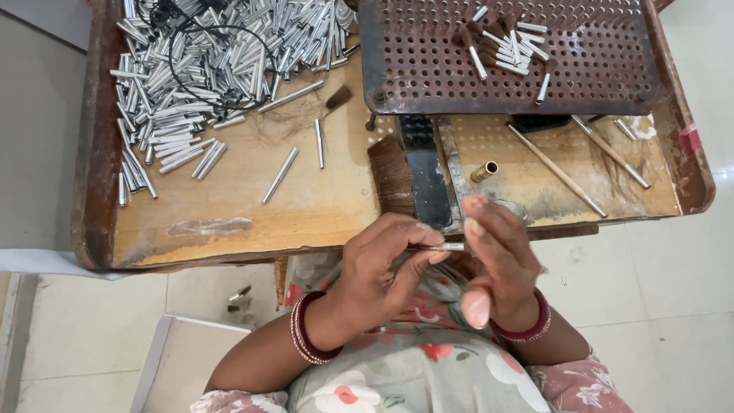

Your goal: The recorder is assembling small metal tubes by inserting components and checking the fit.

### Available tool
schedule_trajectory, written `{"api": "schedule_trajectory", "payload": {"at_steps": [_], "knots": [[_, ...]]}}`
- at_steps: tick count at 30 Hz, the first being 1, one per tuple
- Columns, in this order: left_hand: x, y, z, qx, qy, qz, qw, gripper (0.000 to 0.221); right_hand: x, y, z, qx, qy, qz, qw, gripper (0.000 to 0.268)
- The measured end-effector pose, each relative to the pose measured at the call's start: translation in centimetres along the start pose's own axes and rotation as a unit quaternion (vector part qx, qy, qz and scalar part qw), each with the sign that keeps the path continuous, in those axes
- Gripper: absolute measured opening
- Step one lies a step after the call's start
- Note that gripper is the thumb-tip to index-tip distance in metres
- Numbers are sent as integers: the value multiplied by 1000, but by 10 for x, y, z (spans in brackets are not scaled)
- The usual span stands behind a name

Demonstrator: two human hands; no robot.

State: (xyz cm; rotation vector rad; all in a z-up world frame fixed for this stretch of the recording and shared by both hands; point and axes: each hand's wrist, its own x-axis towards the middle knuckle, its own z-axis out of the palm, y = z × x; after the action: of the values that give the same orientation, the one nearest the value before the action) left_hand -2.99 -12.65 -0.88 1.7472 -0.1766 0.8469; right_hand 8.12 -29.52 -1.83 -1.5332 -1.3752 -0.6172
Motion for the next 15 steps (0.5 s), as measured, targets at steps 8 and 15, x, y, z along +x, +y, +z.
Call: {"api": "schedule_trajectory", "payload": {"at_steps": [8,15], "knots": [[-5,1,4,-23,-19,-21,999,15,-7,3,6,-92,-1,-51,994,75],[1,5,9,9,-81,-12,997,17,-1,-7,-3,-9,12,66,998,15]]}}
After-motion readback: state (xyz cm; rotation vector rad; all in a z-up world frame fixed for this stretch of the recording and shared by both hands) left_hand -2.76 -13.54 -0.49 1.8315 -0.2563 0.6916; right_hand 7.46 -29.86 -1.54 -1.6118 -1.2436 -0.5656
